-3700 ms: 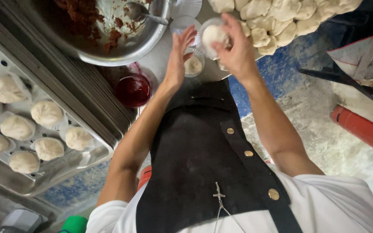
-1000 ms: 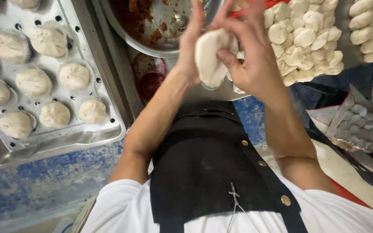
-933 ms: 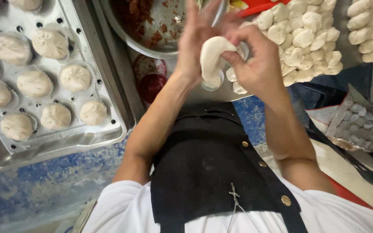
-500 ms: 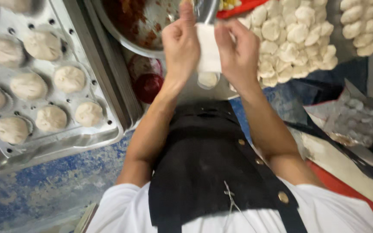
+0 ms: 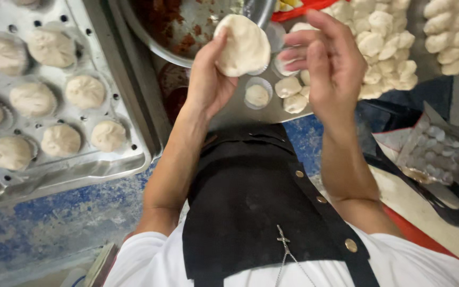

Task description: The person flattens a piece of dough by hand, adds a spoonful of meat filling and a slice of boiled egg, and then pleats the edges of the dough to seal it into a ball before placing it onto a steamer tray.

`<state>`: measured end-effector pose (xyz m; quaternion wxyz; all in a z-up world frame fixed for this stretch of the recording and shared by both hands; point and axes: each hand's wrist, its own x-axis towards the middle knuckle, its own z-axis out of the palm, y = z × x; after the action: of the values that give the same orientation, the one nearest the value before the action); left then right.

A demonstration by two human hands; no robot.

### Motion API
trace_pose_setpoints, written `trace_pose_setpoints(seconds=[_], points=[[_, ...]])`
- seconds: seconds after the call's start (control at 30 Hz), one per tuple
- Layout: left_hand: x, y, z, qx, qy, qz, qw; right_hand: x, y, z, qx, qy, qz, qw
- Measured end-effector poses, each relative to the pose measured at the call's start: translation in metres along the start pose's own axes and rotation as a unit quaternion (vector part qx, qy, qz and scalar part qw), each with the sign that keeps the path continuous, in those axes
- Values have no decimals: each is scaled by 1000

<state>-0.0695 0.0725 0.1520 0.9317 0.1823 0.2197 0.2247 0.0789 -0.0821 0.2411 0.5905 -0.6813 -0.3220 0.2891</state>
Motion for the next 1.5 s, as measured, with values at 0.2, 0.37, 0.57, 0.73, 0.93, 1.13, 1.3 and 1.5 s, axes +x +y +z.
trace_pose_setpoints(seconds=[0.2, 0.37, 0.57, 0.73, 0.93, 1.13, 1.3, 1.5], points=[[-6, -8, -1, 22, 9, -27, 999, -8, 69, 26, -303, -147, -198, 920], [-17, -4, -11, 64, 35, -1, 997, -9, 102, 32, -294, -184, -139, 928], [-21, -15, -31, 136, 71, 6, 988, -18, 98, 45, -281, -153, -200, 926], [-25, -13, -53, 117, 12, -31, 993, 7, 105, 37, -261, -240, -98, 930], [-38, -19, -68, 102, 30, -35, 994, -12, 110, 63, -336, -234, -190, 892], [-51, -17, -76, -45, 26, -115, 992, -17, 116, 61, -197, -205, -136, 949], [-36, -29, -73, -28, 47, -55, 997, -34, 110, 72, -262, -220, -236, 910], [-47, -10, -90, -22, 54, -78, 995, 62, 122, 48, -309, -188, -77, 929]])
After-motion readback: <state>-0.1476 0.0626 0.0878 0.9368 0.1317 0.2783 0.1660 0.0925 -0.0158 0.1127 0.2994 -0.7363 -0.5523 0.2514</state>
